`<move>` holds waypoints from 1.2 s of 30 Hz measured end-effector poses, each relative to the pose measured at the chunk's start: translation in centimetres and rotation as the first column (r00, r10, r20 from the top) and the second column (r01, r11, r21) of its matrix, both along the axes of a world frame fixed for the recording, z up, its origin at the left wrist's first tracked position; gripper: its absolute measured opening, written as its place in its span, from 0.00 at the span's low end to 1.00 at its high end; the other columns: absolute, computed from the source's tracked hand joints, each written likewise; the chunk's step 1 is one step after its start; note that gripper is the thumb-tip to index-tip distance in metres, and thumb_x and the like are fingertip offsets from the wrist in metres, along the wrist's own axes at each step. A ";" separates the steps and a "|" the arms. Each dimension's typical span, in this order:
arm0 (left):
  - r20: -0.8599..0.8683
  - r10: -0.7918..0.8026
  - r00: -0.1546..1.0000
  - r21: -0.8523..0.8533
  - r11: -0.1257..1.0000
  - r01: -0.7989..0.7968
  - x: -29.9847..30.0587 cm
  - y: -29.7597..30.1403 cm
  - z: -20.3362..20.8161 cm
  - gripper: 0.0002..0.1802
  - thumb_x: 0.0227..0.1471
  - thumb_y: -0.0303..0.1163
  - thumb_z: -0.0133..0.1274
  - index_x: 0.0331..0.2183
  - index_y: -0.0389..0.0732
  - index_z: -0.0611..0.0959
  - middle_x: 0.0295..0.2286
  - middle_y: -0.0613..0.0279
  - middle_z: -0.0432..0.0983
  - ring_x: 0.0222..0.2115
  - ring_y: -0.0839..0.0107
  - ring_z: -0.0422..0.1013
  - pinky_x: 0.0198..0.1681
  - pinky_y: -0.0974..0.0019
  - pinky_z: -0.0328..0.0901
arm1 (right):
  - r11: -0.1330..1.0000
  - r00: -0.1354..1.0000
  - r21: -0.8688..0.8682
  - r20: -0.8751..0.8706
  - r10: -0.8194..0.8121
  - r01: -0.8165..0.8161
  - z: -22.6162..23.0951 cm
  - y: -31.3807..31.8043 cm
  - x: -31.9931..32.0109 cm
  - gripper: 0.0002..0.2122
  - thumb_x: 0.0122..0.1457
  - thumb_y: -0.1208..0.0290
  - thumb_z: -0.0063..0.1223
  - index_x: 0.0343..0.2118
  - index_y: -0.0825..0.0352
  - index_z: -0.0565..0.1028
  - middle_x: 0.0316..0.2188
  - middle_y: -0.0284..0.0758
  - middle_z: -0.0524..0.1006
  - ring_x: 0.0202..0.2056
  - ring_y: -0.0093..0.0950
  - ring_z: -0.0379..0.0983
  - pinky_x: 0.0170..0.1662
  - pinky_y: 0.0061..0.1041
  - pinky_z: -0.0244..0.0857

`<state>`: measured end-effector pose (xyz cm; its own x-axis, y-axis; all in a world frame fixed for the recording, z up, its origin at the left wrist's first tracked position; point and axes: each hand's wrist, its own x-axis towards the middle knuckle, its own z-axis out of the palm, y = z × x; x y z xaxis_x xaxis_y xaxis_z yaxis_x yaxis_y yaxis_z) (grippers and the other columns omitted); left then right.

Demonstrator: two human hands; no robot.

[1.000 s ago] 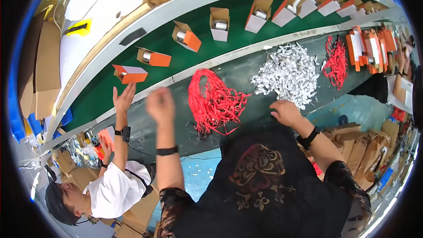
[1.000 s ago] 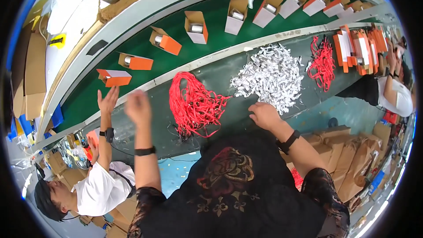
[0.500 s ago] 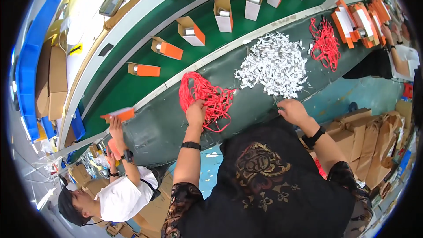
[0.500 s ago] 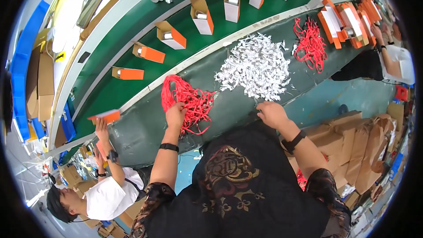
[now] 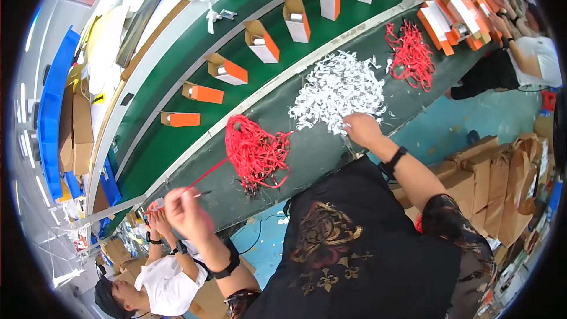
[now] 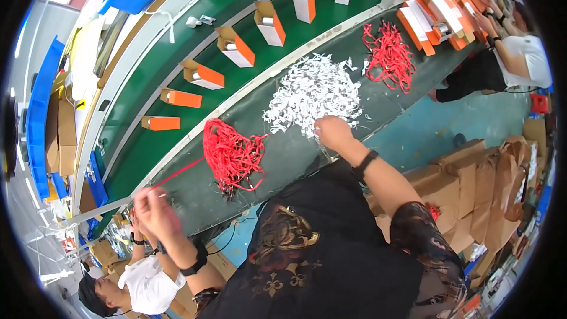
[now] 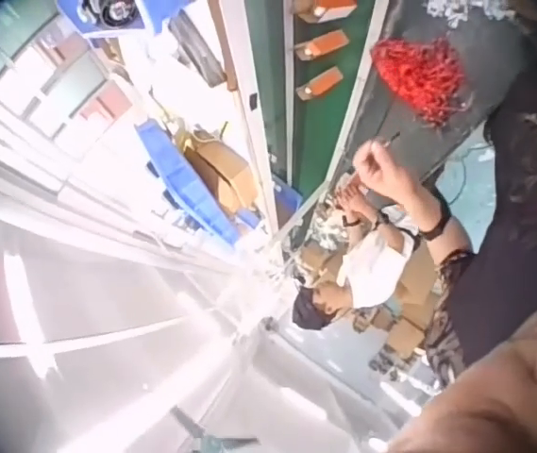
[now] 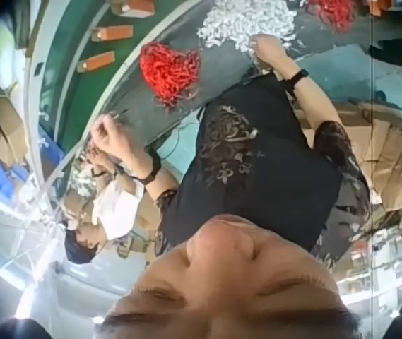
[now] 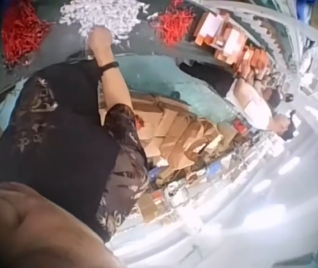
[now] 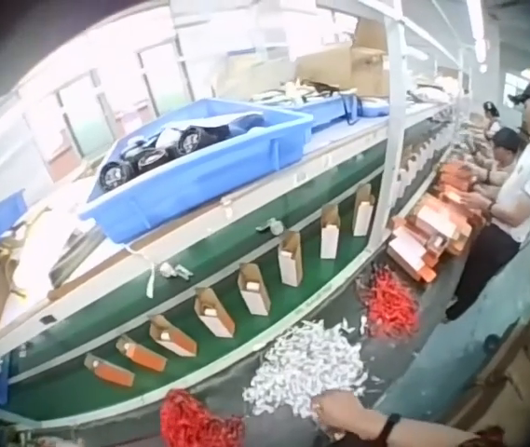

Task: The person picks up a red lanyard and a white plastic clip, joins them together by hand, and places the assembled unit into a small orange box. This process is repeated for additional lanyards and clips, with the person occasionally moving boxes along the assembly line.

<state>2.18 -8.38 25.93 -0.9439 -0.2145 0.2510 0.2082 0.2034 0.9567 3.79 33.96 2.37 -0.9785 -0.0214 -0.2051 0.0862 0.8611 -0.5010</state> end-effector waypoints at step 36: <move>-0.156 -0.240 0.958 0.759 0.592 0.272 0.7 0.2 10.8 0.11 0.66 0.33 0.40 0.44 0.38 0.73 0.48 0.51 0.73 0.29 0.74 0.69 0.27 0.73 0.63 | 0.237 0.577 -0.902 -0.016 0.817 -0.360 14.5 -14.5 -5.6 0.11 0.63 0.68 0.53 0.43 0.69 0.76 0.29 0.29 0.78 0.31 0.17 0.73 0.35 0.21 0.67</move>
